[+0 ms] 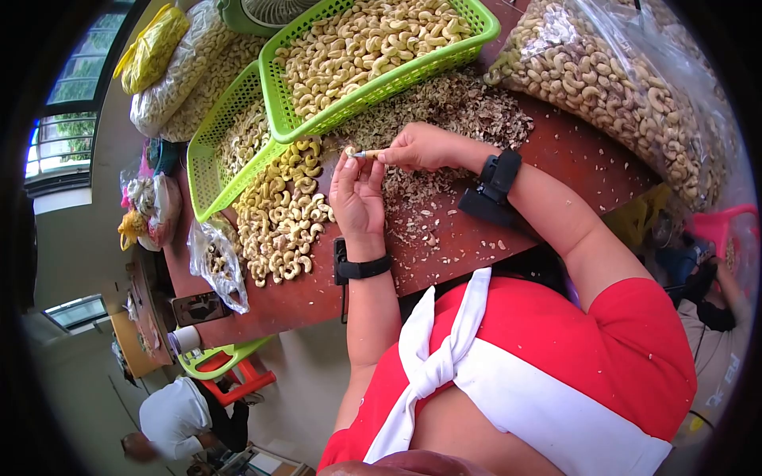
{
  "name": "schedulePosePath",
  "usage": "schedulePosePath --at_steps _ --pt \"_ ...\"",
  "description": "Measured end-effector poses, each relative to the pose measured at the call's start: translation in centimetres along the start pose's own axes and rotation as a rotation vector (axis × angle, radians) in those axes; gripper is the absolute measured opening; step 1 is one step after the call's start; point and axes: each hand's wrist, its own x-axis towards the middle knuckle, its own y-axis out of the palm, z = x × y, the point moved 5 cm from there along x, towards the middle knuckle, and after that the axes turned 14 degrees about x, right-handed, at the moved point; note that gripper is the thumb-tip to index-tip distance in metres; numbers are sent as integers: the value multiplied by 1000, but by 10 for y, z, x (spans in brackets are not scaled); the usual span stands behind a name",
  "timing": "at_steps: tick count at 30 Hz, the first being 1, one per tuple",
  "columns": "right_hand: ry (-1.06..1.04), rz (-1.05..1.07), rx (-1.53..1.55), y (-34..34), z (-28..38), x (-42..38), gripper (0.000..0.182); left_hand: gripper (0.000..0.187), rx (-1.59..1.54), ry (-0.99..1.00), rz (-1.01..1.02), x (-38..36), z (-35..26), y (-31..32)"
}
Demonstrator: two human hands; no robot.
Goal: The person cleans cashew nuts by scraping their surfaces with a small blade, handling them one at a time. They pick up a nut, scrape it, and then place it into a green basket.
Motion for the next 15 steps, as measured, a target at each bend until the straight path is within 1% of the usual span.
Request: schedulePosePath --at_steps 4,6,9,13,15 --pt "-7 -5 -1 -1 -1 2 32 23 10 -3 -23 -1 0 2" --pt "30 -37 128 -1 1 0 34 23 4 42 2 -1 1 6" --pt "33 -34 87 0 1 -1 34 23 -9 26 -32 -1 1 3" --pt "34 -23 56 2 1 -1 34 23 -33 -3 -27 0 1 1" --pt "1 6 61 4 2 -1 33 23 -14 -19 -22 0 0 1"
